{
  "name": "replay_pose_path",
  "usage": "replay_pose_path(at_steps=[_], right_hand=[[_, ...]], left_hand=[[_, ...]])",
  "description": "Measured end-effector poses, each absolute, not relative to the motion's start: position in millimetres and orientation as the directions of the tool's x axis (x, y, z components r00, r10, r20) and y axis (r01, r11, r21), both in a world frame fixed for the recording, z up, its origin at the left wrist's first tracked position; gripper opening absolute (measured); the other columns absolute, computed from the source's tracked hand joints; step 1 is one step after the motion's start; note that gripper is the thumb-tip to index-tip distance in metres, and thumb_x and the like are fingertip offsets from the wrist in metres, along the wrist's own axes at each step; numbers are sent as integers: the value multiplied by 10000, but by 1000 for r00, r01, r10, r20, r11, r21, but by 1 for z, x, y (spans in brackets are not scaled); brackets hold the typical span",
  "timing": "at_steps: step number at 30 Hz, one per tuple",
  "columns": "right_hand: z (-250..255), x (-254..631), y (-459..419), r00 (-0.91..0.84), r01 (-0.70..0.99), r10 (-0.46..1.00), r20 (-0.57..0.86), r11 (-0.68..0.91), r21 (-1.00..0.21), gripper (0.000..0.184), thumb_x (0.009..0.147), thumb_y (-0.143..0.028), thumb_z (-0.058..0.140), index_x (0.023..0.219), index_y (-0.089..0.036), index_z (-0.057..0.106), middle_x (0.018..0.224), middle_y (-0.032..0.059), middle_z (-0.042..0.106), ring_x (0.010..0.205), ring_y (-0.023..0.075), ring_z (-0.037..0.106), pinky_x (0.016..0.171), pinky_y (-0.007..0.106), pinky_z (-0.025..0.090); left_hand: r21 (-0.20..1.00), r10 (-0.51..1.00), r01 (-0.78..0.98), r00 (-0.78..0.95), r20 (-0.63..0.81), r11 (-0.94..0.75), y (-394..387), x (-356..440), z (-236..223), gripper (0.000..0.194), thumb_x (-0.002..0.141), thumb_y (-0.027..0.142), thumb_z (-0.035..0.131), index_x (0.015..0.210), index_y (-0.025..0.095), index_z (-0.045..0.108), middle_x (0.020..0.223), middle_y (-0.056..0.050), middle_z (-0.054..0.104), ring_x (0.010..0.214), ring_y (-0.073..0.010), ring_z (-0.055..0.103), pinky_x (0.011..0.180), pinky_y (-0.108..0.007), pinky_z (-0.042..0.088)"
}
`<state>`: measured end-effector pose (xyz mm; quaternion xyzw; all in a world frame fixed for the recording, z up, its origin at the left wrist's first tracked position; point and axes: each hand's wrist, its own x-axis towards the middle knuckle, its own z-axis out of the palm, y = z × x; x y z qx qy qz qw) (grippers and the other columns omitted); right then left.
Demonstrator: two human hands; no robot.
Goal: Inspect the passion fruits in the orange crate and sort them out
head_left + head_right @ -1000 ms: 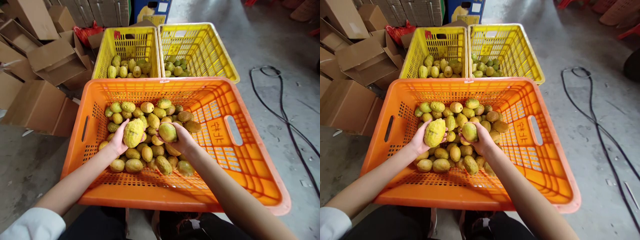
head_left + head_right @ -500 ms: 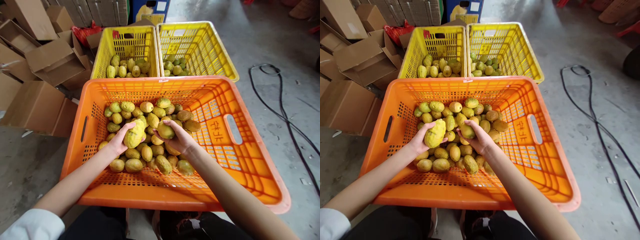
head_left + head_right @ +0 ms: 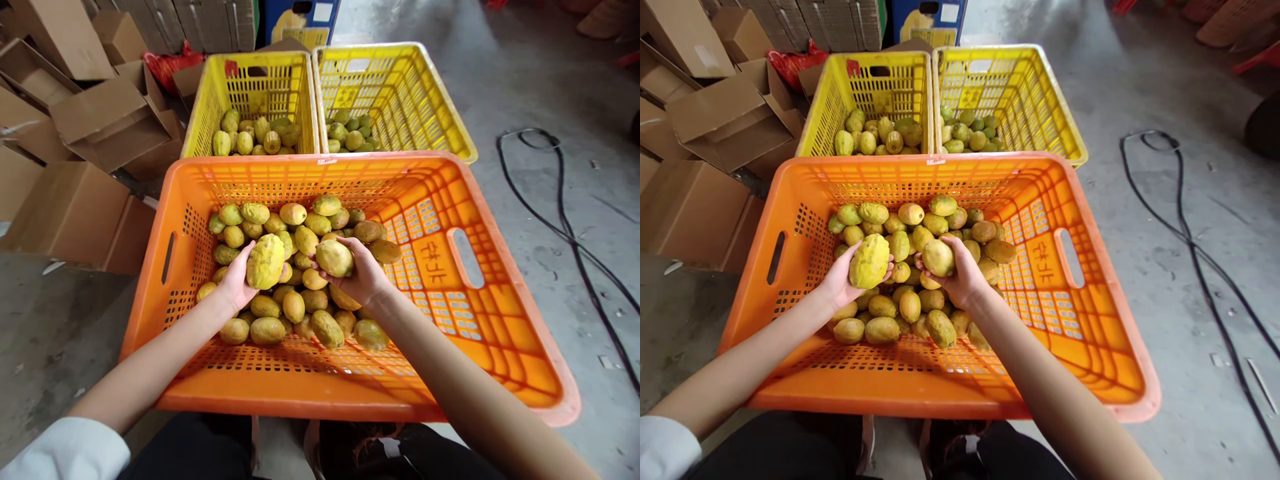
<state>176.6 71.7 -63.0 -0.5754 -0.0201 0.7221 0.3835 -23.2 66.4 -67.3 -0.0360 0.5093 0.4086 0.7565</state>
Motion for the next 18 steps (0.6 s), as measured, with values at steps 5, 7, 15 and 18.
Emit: replay_pose_path(at_steps=[5,7,15,18], right_hand=[[-59,175,71,-42,-550,575,-817,-696,-461,241,1019,-312,485,987,-192,691,755,76,756,614,203,723,453,242,553],[-59,174,71,-19,-551,561,-828,-697,-459,227,1025,-295,486,985,-186,681,746,57,745,604,199,721,458,254,568],[-64,173,69,-11,-601,606,-795,-640,-479,104,1025,-299,620,981,-222,674,832,1,763,689,158,717,618,274,674],[-69,174,66,-12,-591,685,-729,-592,-547,53,951,-229,731,976,-240,685,935,-12,785,780,148,729,698,273,693]], left_hand=[[335,570,-647,189,-799,684,66,-25,-65,504,1115,367,357,1419,73,631,1034,-189,806,903,-305,803,812,-463,672],[360,586,-636,183,-789,683,66,-26,-66,503,1115,406,376,1350,72,669,998,-182,803,870,-294,801,795,-441,674],[509,696,-570,164,-699,645,61,-27,-74,221,954,319,736,1059,124,732,947,-127,798,879,-262,790,832,-368,661],[545,724,-551,169,-669,632,59,-27,-79,205,910,297,775,1028,134,740,941,-117,800,903,-252,788,830,-335,655]])
